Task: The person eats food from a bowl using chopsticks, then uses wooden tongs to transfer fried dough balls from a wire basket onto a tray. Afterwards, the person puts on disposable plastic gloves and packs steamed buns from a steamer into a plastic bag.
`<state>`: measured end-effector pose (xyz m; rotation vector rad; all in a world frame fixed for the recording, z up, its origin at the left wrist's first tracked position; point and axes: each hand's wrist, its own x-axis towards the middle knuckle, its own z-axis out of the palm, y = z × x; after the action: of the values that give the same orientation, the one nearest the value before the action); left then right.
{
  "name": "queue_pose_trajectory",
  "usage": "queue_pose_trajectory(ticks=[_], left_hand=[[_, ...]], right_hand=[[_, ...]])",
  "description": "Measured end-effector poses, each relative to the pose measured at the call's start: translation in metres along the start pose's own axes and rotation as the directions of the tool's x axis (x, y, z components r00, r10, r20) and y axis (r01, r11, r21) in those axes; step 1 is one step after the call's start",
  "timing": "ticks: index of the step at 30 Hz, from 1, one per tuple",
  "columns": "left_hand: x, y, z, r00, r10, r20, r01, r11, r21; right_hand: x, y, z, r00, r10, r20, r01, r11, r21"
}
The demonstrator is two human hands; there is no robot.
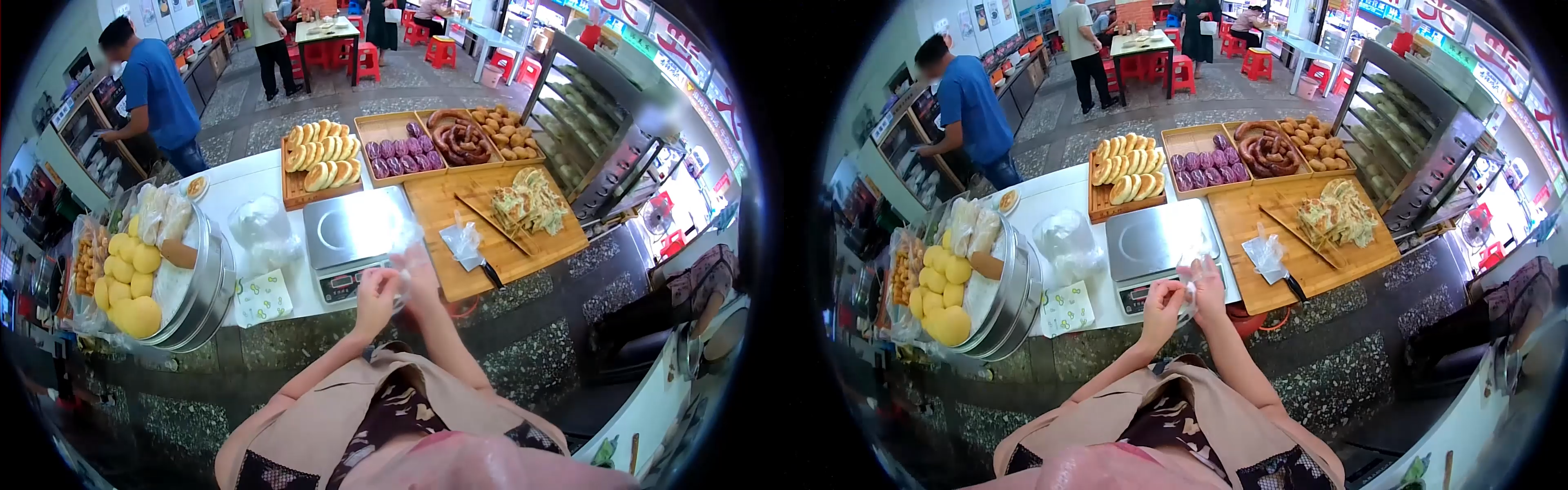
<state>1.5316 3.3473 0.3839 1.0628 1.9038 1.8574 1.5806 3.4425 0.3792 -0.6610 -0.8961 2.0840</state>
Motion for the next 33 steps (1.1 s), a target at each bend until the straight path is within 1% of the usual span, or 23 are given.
queue_pose_trajectory(ticks=[1, 2, 4, 5, 8, 10, 11, 12, 14, 15, 16, 17, 18, 19, 21, 22, 23, 24, 26, 27, 29, 30, 33], left_hand=[[-0.001, -0.015, 0.004, 0.998, -0.05, 0.048, 0.056, 0.991, -0.118], [-0.003, -0.029, 0.008, 0.99, -0.094, 0.103, 0.116, 0.966, -0.232], [-0.007, -0.028, 0.011, 0.98, -0.121, 0.156, 0.151, 0.969, -0.198], [-0.009, -0.031, 0.014, 0.988, -0.113, 0.106, 0.133, 0.968, -0.211], [-0.012, -0.016, 0.023, 0.997, -0.075, -0.004, 0.073, 0.973, -0.219], [-0.01, -0.017, 0.025, 0.994, -0.048, -0.098, 0.028, 0.98, -0.199], [-0.004, -0.019, 0.027, 0.982, 0.004, -0.189, -0.03, 0.99, -0.136], [0.001, -0.018, 0.025, 0.983, -0.002, -0.185, -0.024, 0.99, -0.137], [0.014, -0.018, 0.013, 0.999, 0.026, -0.048, -0.034, 0.984, -0.175], [0.02, -0.014, 0.007, 0.974, 0.218, -0.066, -0.218, 0.976, 0.006], [0.023, -0.013, 0.001, 0.974, 0.216, -0.066, -0.216, 0.976, 0.004], [0.025, -0.013, -0.005, 0.964, 0.264, 0.013, -0.264, 0.958, 0.113], [0.026, -0.013, -0.012, 0.948, 0.302, 0.097, -0.316, 0.924, 0.216], [0.027, -0.014, -0.019, 0.942, 0.245, 0.229, -0.289, 0.939, 0.187], [0.02, -0.018, -0.015, 0.926, 0.248, 0.286, -0.301, 0.94, 0.159], [0.016, -0.018, -0.011, 0.905, 0.253, 0.344, -0.313, 0.941, 0.132], [0.011, -0.018, -0.005, 0.907, 0.288, 0.308, -0.332, 0.938, 0.097], [0.009, -0.013, -0.003, 0.905, 0.289, 0.311, -0.333, 0.938, 0.096], [0.008, -0.002, -0.003, 0.963, 0.116, 0.245, -0.13, 0.991, 0.042], [0.011, 0.003, -0.003, 0.967, 0.137, 0.216, -0.144, 0.989, 0.019], [0.012, 0.006, -0.003, 0.963, 0.177, 0.204, -0.182, 0.983, 0.007], [0.011, 0.01, -0.003, 0.959, 0.214, 0.187, -0.217, 0.976, -0.002], [0.005, 0.026, -0.004, 0.945, 0.19, 0.266, -0.197, 0.98, -0.001]], right_hand=[[0.001, 0.004, 0.003, 0.991, -0.137, 0.004, 0.137, 0.985, -0.101], [0.003, 0.009, 0.004, 0.99, -0.144, 0.0, 0.143, 0.985, -0.101], [0.008, 0.016, 0.003, 0.971, -0.237, -0.032, 0.231, 0.965, -0.127], [0.009, 0.017, 0.001, 0.968, -0.25, -0.032, 0.24, 0.954, -0.178], [0.001, 0.017, 0.013, 0.958, -0.254, -0.13, 0.228, 0.956, -0.186], [-0.004, 0.015, 0.021, 0.954, -0.266, -0.14, 0.242, 0.956, -0.167], [-0.008, 0.012, 0.022, 0.967, -0.246, -0.066, 0.226, 0.948, -0.223], [-0.011, 0.008, 0.025, 0.975, -0.22, 0.007, 0.213, 0.936, -0.279], [-0.009, -0.002, 0.024, 0.982, -0.188, 0.034, 0.19, 0.94, -0.282], [-0.01, -0.015, 0.024, 0.995, -0.089, 0.054, 0.1, 0.965, -0.244], [-0.01, -0.026, 0.021, 0.997, 0.01, 0.077, 0.006, 0.978, -0.208], [0.003, -0.022, 0.0, 0.998, 0.023, 0.061, -0.008, 0.97, -0.244], [0.008, -0.026, -0.012, 0.998, -0.032, 0.052, 0.046, 0.953, -0.299], [0.013, -0.027, -0.021, 1.0, 0.001, 0.011, 0.002, 0.963, -0.269], [0.015, -0.026, -0.025, 0.999, 0.035, -0.03, -0.041, 0.97, -0.24], [0.013, -0.025, -0.021, 0.999, 0.05, -0.016, -0.051, 0.995, -0.09], [0.009, -0.024, -0.016, 0.998, 0.06, 0.0, -0.06, 0.996, 0.064], [0.005, -0.024, -0.012, 0.998, 0.058, -0.003, -0.058, 0.996, 0.065], [-0.004, -0.026, -0.003, 0.986, -0.067, 0.154, 0.057, 0.996, 0.068], [-0.009, -0.03, 0.004, 0.986, -0.072, 0.15, 0.062, 0.995, 0.072], [-0.019, -0.036, 0.014, 0.954, -0.009, 0.3, 0.07, 0.979, -0.191], [-0.019, -0.038, 0.012, 0.956, -0.012, 0.294, 0.07, 0.98, -0.188], [-0.013, -0.045, 0.012, 0.957, -0.022, 0.288, 0.1, 0.961, -0.258]])
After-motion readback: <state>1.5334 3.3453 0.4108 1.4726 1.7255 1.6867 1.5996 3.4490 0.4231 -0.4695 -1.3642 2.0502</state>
